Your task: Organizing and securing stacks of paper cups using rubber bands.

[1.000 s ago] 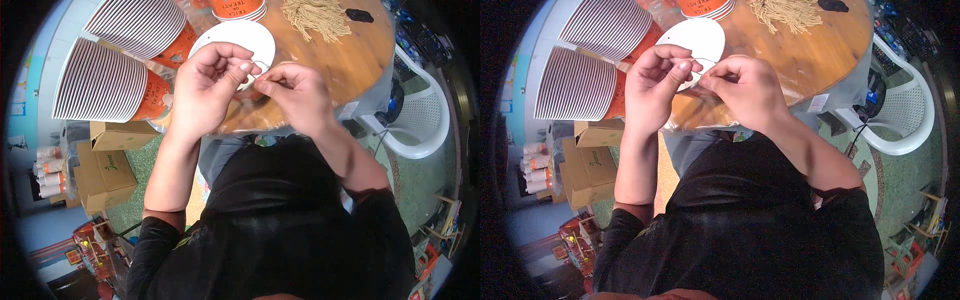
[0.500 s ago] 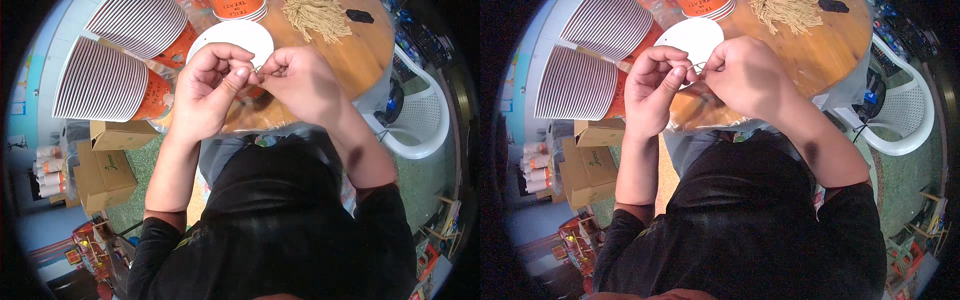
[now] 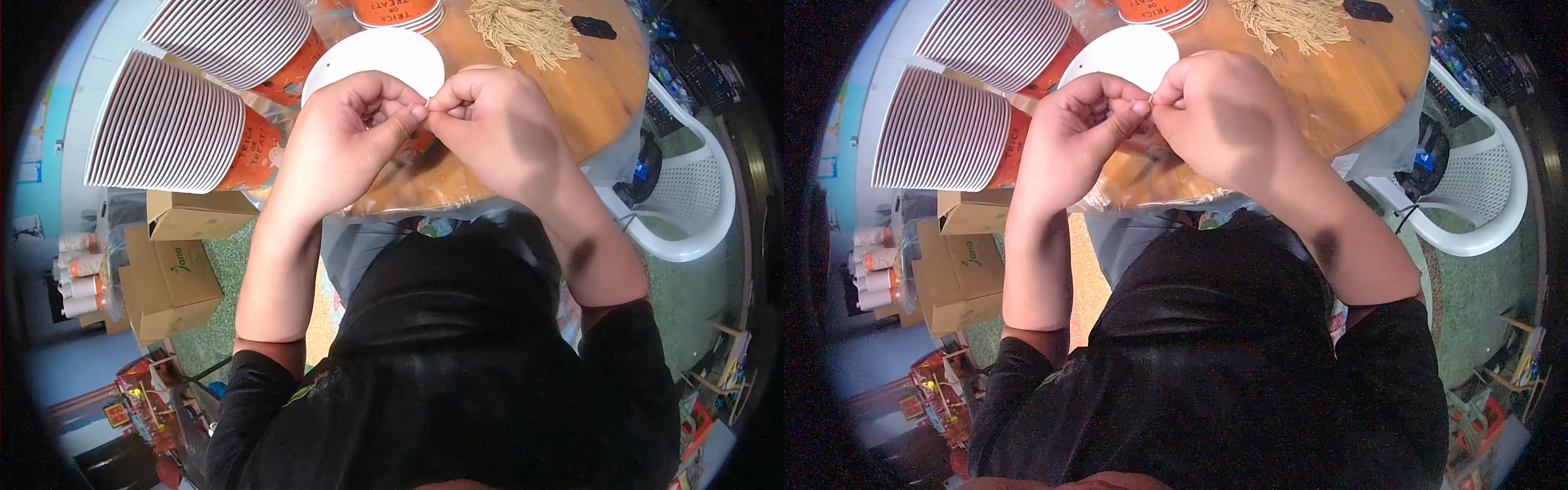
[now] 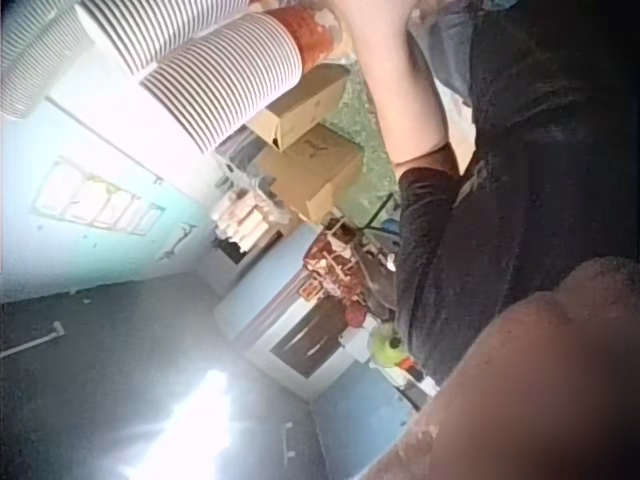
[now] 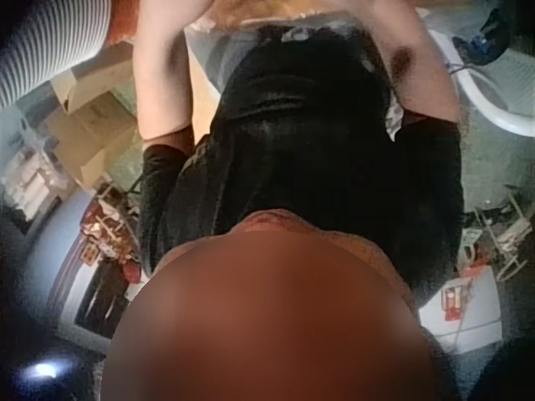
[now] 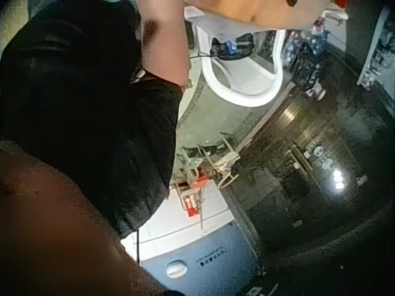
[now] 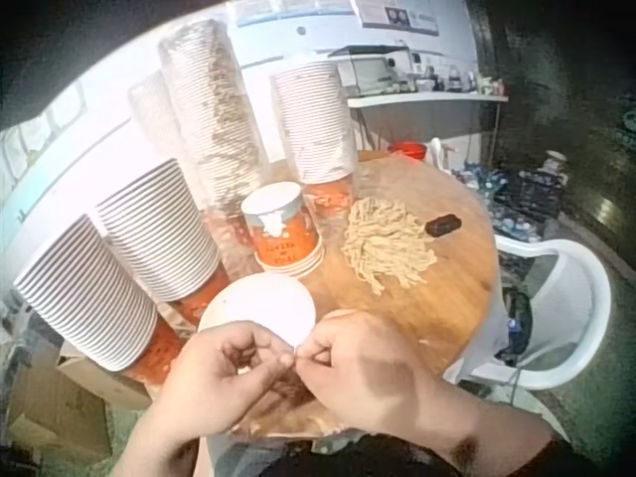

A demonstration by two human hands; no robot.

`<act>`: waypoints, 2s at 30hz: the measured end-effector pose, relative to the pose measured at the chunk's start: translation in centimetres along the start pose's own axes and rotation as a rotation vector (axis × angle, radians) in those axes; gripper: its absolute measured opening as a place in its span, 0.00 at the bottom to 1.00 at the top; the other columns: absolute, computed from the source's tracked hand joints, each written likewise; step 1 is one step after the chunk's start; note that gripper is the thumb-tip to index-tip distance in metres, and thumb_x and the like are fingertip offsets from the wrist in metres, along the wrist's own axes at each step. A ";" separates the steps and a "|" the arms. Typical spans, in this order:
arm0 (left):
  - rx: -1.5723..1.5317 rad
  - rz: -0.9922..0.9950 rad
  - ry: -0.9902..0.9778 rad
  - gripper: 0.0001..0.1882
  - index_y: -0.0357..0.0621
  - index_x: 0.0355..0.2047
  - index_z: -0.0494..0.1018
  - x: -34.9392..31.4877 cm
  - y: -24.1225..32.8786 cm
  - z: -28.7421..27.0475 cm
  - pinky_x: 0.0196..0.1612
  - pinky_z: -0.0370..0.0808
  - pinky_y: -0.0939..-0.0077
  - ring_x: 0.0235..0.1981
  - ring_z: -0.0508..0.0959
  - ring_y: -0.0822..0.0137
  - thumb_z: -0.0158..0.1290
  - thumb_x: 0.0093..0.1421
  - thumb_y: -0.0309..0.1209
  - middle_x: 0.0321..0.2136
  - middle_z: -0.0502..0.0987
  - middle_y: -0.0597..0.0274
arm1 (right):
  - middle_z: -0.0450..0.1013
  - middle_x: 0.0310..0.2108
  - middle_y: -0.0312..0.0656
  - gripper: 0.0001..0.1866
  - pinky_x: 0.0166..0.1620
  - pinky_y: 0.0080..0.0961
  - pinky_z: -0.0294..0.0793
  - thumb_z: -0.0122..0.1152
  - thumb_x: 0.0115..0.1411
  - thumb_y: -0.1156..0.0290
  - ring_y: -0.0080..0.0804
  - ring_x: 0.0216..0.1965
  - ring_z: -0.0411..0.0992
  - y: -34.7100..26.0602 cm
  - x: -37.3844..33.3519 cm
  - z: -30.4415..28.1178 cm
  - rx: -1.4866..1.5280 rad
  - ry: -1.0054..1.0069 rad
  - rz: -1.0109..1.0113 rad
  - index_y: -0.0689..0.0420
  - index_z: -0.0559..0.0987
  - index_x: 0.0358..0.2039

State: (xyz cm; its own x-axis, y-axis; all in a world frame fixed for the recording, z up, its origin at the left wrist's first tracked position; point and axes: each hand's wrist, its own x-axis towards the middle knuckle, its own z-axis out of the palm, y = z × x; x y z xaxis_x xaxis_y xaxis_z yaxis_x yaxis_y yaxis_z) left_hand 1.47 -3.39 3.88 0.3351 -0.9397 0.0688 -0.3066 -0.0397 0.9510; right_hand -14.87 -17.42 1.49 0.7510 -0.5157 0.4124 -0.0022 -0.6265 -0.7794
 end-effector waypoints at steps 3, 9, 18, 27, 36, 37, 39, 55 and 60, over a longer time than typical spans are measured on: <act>0.052 -0.008 0.015 0.06 0.32 0.46 0.83 0.1 -0.1 0.0 0.38 0.80 0.85 0.34 0.83 0.81 0.63 0.75 0.25 0.36 0.87 0.67 | 0.85 0.30 0.48 0.08 0.38 0.37 0.83 0.75 0.59 0.71 0.42 0.30 0.85 0.9 -0.1 0.5 0.012 0.076 -0.023 0.60 0.90 0.38; 0.013 0.044 0.020 0.06 0.33 0.46 0.82 0.4 -0.5 -0.3 0.36 0.79 0.85 0.33 0.82 0.82 0.62 0.76 0.25 0.35 0.86 0.68 | 0.87 0.36 0.41 0.16 0.39 0.26 0.82 0.77 0.64 0.74 0.22 0.33 0.82 1.9 -0.5 1.2 0.442 0.030 0.174 0.61 0.88 0.52; -0.109 0.130 0.086 0.07 0.33 0.49 0.82 0.4 -0.8 0.4 0.37 0.81 0.82 0.35 0.83 0.79 0.61 0.76 0.25 0.37 0.86 0.67 | 0.86 0.38 0.35 0.13 0.39 0.18 0.78 0.71 0.72 0.76 0.16 0.35 0.77 2.9 -0.9 2.3 0.684 -0.018 0.267 0.64 0.87 0.54; 0.292 0.028 0.073 0.08 0.32 0.49 0.83 0.6 -0.4 0.1 0.41 0.84 0.77 0.40 0.86 0.76 0.61 0.74 0.25 0.39 0.88 0.59 | 0.84 0.39 0.34 0.07 0.40 0.19 0.77 0.67 0.75 0.74 0.17 0.36 0.78 3.3 -0.9 1.9 0.721 -0.061 0.229 0.63 0.86 0.48; 0.214 0.123 0.085 0.15 0.33 0.59 0.75 0.5 -0.4 0.7 0.51 0.83 0.77 0.47 0.83 0.74 0.61 0.75 0.21 0.43 0.83 0.65 | 0.86 0.42 0.36 0.09 0.41 0.22 0.81 0.67 0.75 0.73 0.19 0.37 0.81 2.2 -1.3 1.2 0.667 -0.019 0.276 0.63 0.87 0.49; 0.215 0.123 0.084 0.15 0.33 0.59 0.75 0.6 -0.2 0.7 0.51 0.83 0.77 0.47 0.83 0.74 0.61 0.75 0.21 0.43 0.83 0.65 | 0.86 0.43 0.37 0.08 0.41 0.22 0.81 0.67 0.75 0.73 0.20 0.36 0.81 2.2 -1.3 1.0 0.629 -0.060 0.269 0.62 0.87 0.49; 0.163 0.065 0.081 0.15 0.33 0.59 0.75 0.6 0.0 0.8 0.54 0.82 0.77 0.46 0.83 0.74 0.61 0.75 0.21 0.43 0.83 0.64 | 0.86 0.42 0.37 0.07 0.41 0.23 0.81 0.68 0.74 0.73 0.21 0.35 0.82 2.6 -1.2 1.2 0.605 -0.065 0.259 0.61 0.88 0.48; -0.005 0.123 0.077 0.10 0.33 0.55 0.79 0.1 -0.6 1.0 0.39 0.84 0.81 0.41 0.84 0.79 0.59 0.77 0.23 0.41 0.85 0.64 | 0.85 0.34 0.41 0.08 0.35 0.24 0.85 0.76 0.62 0.80 0.27 0.31 0.86 3.7 -2.3 4.2 0.309 0.428 -0.159 0.59 0.85 0.40; 0.036 0.074 0.048 0.12 0.33 0.58 0.80 0.1 -0.3 1.0 0.40 0.83 0.81 0.39 0.84 0.79 0.56 0.79 0.24 0.42 0.85 0.65 | 0.86 0.35 0.42 0.08 0.35 0.24 0.86 0.77 0.63 0.81 0.27 0.32 0.87 4.6 -2.5 5.3 0.332 0.497 -0.188 0.59 0.85 0.41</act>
State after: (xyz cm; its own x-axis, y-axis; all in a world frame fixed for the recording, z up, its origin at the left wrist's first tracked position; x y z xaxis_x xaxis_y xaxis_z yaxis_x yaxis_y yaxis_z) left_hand 0.71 -3.80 3.33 0.3524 -0.9231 0.1539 -0.3637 0.0164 0.9314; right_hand -13.21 -15.93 -5.63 0.3214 -0.6747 0.6645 0.3651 -0.5591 -0.7443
